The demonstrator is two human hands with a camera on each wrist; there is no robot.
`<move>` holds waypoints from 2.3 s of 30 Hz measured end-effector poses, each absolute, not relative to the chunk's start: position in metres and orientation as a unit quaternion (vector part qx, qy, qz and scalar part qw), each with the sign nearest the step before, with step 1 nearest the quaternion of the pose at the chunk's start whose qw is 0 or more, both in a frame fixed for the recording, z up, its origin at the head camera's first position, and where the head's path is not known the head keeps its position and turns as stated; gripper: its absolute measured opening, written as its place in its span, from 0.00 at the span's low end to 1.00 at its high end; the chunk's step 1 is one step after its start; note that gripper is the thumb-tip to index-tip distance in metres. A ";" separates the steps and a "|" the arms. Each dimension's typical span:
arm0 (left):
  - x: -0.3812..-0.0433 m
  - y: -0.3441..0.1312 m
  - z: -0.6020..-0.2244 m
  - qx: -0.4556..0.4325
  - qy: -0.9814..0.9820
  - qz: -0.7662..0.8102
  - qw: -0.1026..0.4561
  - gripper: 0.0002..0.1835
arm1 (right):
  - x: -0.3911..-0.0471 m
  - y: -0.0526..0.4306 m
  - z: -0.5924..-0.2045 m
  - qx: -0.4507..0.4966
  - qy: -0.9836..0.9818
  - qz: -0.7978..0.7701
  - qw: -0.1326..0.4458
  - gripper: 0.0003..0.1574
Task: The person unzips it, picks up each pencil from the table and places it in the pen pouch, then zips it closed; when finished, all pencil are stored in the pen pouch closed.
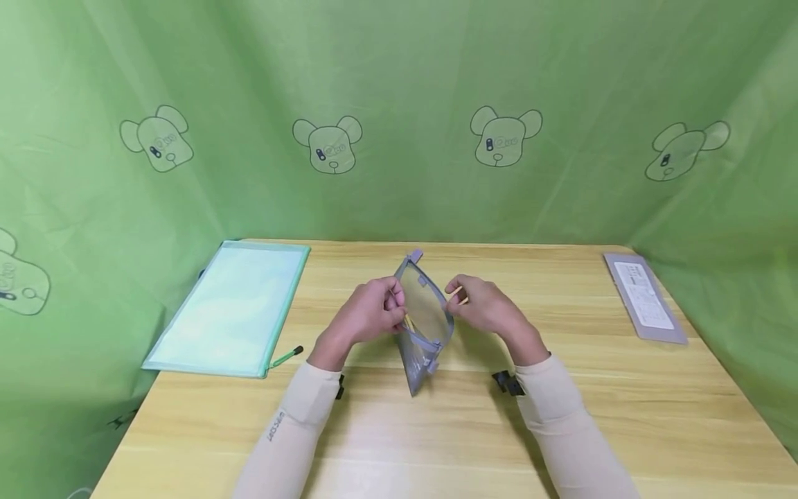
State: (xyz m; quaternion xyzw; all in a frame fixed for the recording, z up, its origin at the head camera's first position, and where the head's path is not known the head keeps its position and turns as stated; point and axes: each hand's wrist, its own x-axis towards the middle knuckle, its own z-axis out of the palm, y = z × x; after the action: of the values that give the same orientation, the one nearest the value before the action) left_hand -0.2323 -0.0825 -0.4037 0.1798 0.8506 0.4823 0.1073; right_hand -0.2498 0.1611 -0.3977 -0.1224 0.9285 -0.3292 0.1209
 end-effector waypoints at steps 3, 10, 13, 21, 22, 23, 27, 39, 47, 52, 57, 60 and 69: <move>-0.232 -0.082 -0.404 0.183 0.849 0.482 0.112 0.07 | -0.253 0.161 -0.400 -0.127 0.926 -0.323 0.151 0.20; -0.234 -0.085 -0.403 0.186 0.841 0.489 0.140 0.05 | -0.253 0.161 -0.401 -0.145 0.924 -0.322 0.149 0.17; -0.237 -0.090 -0.404 0.166 0.858 0.470 0.126 0.02 | -0.252 0.165 -0.399 -0.166 0.926 -0.311 0.139 0.16; -0.249 -0.100 -0.413 0.130 0.916 0.371 0.083 0.17 | -0.251 0.179 -0.394 -0.232 0.918 -0.295 0.127 0.16; -0.251 -0.100 -0.416 0.134 0.916 0.368 0.087 0.20 | -0.251 0.181 -0.394 -0.244 0.916 -0.294 0.126 0.17; -0.252 -0.100 -0.418 0.137 0.916 0.366 0.093 0.23 | -0.251 0.182 -0.393 -0.254 0.913 -0.294 0.127 0.18; -0.254 -0.102 -0.429 0.152 0.910 0.369 0.115 0.31 | -0.252 0.186 -0.393 -0.283 0.902 -0.296 0.136 0.20; -0.258 -0.101 -0.437 0.189 0.877 0.440 0.046 0.07 | -0.243 0.198 -0.372 -0.253 0.923 -0.278 0.080 0.13; -0.255 -0.092 -0.431 0.135 0.885 0.421 -0.145 0.09 | -0.211 0.188 -0.342 -0.215 0.944 -0.248 -0.023 0.12; -0.248 -0.080 -0.430 0.163 0.873 0.392 -0.239 0.08 | -0.210 0.157 -0.354 -0.231 0.935 -0.263 -0.063 0.14; -0.239 -0.065 -0.428 0.230 0.867 0.335 -0.289 0.06 | -0.214 0.131 -0.372 -0.238 0.922 -0.283 -0.116 0.24; -0.236 -0.060 -0.426 0.258 0.863 0.302 -0.313 0.05 | -0.212 0.125 -0.375 -0.240 0.913 -0.297 -0.145 0.25; -0.230 -0.054 -0.421 0.274 0.864 0.264 -0.329 0.05 | -0.209 0.122 -0.377 -0.239 0.906 -0.304 -0.172 0.13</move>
State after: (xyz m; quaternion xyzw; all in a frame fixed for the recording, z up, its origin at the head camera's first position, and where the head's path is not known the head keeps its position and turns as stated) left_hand -0.2301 -0.0543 -0.4212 0.2743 0.8642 0.2637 -0.3292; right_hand -0.2088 0.1225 -0.3767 -0.2385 0.9060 -0.3043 -0.1725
